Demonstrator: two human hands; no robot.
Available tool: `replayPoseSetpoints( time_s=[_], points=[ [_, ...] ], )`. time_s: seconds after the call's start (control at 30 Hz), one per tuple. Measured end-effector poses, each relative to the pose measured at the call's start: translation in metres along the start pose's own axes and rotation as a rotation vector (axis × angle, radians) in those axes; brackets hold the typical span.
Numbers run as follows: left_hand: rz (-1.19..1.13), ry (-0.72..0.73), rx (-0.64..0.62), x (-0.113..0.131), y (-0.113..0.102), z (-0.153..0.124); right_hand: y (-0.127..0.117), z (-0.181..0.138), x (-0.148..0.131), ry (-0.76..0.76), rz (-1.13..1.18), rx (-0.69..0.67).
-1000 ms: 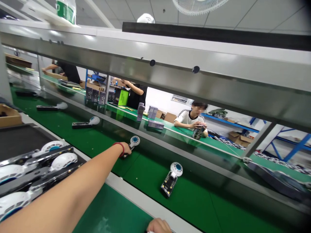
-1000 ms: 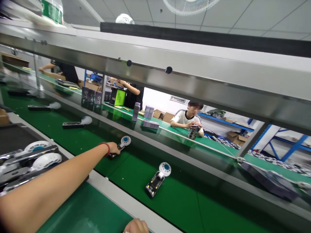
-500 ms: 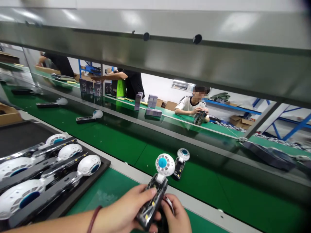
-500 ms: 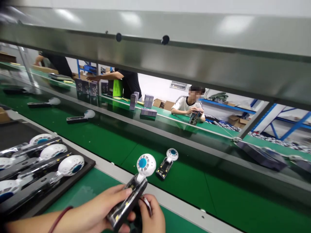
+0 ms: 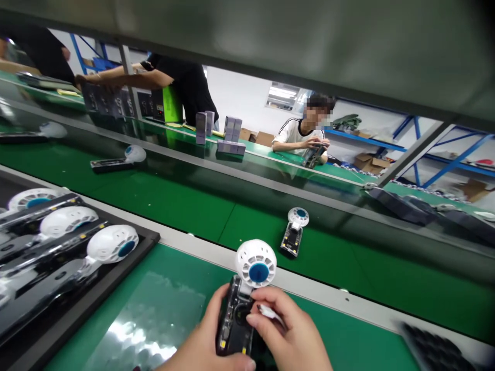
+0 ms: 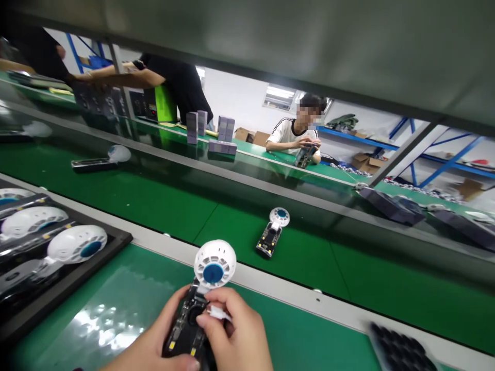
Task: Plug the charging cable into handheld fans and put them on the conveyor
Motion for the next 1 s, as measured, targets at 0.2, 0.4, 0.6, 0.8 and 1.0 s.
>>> replayPoseSetpoints(
  time_s=[0.2, 0.4, 0.6, 0.8, 1.0],
  points=[
    [0.016, -0.01, 0.056, 0.0, 0.003, -0.004, 0.003, 0.001, -0.021, -0.103, -0.285, -0.078],
    [0.023, -0.074, 0.09, -0.001, 0.005, -0.008, 0.007, 0.0, -0.026, -0.148, -0.369, -0.137],
    [0.017, -0.086, 0.129, 0.003, 0.006, -0.01, 0.009, 0.0, -0.029, -0.167, -0.39, -0.168],
    [0.031, -0.085, 0.162, 0.006, 0.006, -0.011, 0.01, 0.001, -0.031, -0.177, -0.412, -0.157],
    [0.038, -0.082, 0.221, 0.01, 0.003, -0.013, 0.011, -0.002, -0.036, -0.271, -0.493, -0.169]
  ],
)
Point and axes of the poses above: each hand's wrist, its own z-axis towards the middle knuckle, its own y-axis out of the palm, x = y × z, the point moved 10 cm from there along z, towards the middle knuckle, and after that the axes turned 15 degrees about -y, right-handed, at the moved point
